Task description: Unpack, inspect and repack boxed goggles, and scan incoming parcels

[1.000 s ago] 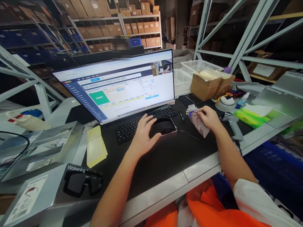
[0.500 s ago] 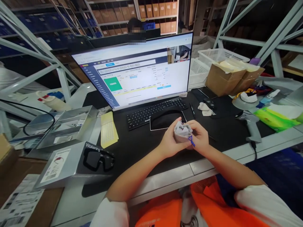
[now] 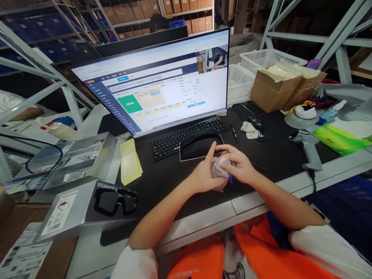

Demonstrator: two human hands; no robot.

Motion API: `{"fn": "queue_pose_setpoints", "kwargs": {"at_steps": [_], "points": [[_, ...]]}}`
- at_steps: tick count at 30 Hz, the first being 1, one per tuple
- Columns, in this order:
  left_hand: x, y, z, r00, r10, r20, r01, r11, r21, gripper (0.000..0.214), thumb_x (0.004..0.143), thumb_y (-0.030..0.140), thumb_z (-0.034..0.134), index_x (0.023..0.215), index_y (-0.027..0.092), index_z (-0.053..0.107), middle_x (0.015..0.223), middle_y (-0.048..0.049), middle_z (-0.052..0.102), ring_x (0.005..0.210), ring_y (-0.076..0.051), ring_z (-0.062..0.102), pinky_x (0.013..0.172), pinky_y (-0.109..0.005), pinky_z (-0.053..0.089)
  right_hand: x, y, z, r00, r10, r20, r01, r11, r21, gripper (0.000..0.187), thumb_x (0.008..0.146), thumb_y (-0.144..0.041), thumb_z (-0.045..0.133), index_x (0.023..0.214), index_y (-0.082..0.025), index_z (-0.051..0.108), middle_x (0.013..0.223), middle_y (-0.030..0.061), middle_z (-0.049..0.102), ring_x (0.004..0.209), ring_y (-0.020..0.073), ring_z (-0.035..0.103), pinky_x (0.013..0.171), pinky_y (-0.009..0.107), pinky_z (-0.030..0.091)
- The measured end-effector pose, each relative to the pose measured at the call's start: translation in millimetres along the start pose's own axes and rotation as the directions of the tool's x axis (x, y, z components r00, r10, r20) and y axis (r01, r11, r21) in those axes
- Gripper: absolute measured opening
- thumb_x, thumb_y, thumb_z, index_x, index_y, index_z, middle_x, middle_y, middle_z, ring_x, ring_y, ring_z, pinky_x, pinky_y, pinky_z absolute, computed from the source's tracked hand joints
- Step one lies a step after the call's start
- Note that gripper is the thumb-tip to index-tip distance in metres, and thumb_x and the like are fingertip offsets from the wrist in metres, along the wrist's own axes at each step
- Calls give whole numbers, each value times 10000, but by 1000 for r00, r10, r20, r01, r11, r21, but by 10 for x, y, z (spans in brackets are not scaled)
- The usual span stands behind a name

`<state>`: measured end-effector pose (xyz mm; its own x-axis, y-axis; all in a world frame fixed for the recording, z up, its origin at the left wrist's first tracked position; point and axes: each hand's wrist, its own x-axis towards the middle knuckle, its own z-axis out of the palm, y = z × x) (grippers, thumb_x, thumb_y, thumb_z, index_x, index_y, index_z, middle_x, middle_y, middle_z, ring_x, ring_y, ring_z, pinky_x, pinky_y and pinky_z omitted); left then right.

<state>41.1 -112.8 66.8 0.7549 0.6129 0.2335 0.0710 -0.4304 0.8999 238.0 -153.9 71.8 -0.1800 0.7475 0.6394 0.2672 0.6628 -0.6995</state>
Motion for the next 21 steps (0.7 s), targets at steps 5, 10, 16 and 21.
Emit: {"fn": "queue_pose_setpoints", "kwargs": {"at_steps": [5, 10, 16, 21], "points": [[22, -127, 48, 998, 46, 31, -43, 995, -90, 1185, 841, 395, 783, 1655, 275, -70, 1323, -132, 646, 1228, -295, 636, 1103, -482, 457, -39, -4, 56, 980, 50, -194, -31, 995, 100, 187, 996, -312, 626, 942, -254, 796, 1109, 55, 759, 975, 191, 718, 893, 348, 573], [27, -322, 274, 935, 236, -266, -216, 971, 101, 974, 825, 510, 793, 1613, 289, 266, 1412, -146, 549, 1283, -318, 579, 1102, -505, 468, 1, -14, -17, 793, 330, -511, -125, 910, 394, 325, 1008, -474, 597, 892, -217, 759, 918, 53, 763, 861, 187, 724, 810, 321, 585], [48, -212, 260, 873, 395, -287, -219, 842, 493, 701, 905, 554, 685, 1463, 183, 481, 1372, -188, 595, 1289, -343, 564, 1091, -539, 474, 282, -86, -128, 542, 615, -573, -13, 688, 726, 335, 867, -532, 761, 865, -211, 666, 816, 21, 739, 771, 197, 734, 787, 371, 631], [16, -16, 105, 939, 234, -254, -108, 897, 428, 398, 1037, 415, 471, 1326, 183, 617, 1095, -115, 751, 960, -250, 725, 847, -373, 575, 478, -95, -252, 571, 659, -489, 29, 580, 814, 263, 863, -440, 771, 885, -219, 630, 843, 13, 744, 849, 209, 751, 797, 371, 644]]}}
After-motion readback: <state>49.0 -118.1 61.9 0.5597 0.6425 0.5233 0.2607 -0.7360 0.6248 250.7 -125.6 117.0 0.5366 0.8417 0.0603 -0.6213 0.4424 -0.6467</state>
